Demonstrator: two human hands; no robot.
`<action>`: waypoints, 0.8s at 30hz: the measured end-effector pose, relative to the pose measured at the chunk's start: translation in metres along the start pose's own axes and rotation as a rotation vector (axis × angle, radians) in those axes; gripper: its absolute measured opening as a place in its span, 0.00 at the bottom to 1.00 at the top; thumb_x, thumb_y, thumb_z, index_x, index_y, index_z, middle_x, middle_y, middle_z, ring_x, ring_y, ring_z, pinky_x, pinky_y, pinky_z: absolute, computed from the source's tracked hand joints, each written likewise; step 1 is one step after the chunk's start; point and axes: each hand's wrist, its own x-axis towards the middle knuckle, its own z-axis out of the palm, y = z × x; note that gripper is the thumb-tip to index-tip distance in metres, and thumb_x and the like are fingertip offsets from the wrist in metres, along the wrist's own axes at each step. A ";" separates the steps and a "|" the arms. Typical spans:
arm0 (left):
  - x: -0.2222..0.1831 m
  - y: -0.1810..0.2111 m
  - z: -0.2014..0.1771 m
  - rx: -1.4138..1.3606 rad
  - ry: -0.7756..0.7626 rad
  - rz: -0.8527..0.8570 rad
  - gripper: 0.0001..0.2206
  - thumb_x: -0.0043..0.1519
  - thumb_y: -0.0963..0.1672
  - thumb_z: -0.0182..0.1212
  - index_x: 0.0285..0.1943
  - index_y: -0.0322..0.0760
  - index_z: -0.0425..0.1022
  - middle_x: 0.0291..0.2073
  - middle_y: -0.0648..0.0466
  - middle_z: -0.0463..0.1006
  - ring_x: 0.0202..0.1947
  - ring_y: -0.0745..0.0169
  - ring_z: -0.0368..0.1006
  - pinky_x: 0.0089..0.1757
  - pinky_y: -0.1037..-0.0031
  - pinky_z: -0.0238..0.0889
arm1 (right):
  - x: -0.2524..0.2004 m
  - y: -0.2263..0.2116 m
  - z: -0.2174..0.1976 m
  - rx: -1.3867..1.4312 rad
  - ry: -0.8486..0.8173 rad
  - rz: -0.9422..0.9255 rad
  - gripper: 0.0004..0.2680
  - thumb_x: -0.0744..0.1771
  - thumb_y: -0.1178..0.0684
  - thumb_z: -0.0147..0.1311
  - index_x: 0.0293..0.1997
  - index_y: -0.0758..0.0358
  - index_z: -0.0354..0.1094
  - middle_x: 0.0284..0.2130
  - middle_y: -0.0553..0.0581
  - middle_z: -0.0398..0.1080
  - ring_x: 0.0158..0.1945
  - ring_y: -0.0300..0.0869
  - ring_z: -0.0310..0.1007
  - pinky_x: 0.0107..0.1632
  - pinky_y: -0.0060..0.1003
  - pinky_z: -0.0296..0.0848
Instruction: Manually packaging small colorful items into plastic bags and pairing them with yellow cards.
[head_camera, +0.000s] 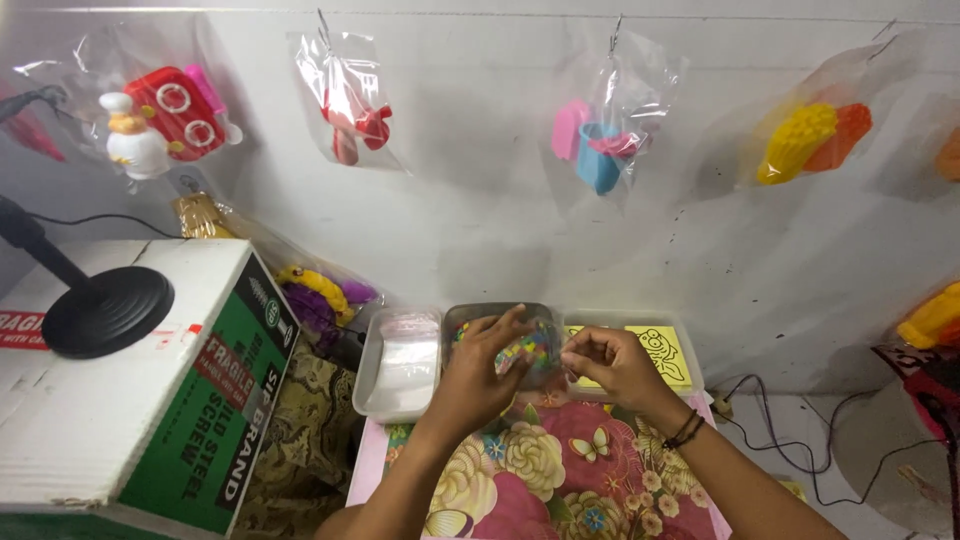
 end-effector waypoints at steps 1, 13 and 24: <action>0.001 0.000 0.002 0.000 -0.002 0.005 0.14 0.58 0.42 0.65 0.53 0.39 0.81 0.58 0.43 0.78 0.53 0.33 0.73 0.51 0.52 0.67 | -0.002 -0.005 0.001 0.000 0.004 -0.003 0.03 0.63 0.62 0.62 0.36 0.72 0.78 0.19 0.64 0.75 0.26 0.42 0.77 0.33 0.38 0.78; 0.011 -0.024 0.018 -0.680 -0.360 -0.551 0.07 0.61 0.40 0.68 0.44 0.27 0.77 0.32 0.40 0.82 0.39 0.51 0.79 0.44 0.63 0.71 | 0.000 -0.012 -0.008 0.146 0.020 -0.074 0.06 0.63 0.63 0.65 0.38 0.72 0.73 0.19 0.64 0.75 0.24 0.43 0.78 0.34 0.37 0.78; 0.023 -0.035 0.022 -0.474 -0.340 -0.614 0.06 0.60 0.40 0.69 0.32 0.33 0.77 0.19 0.55 0.77 0.17 0.71 0.67 0.24 0.80 0.54 | 0.010 -0.020 -0.022 0.014 -0.050 -0.068 0.07 0.65 0.55 0.55 0.30 0.69 0.74 0.50 0.61 0.75 0.35 0.39 0.75 0.40 0.36 0.82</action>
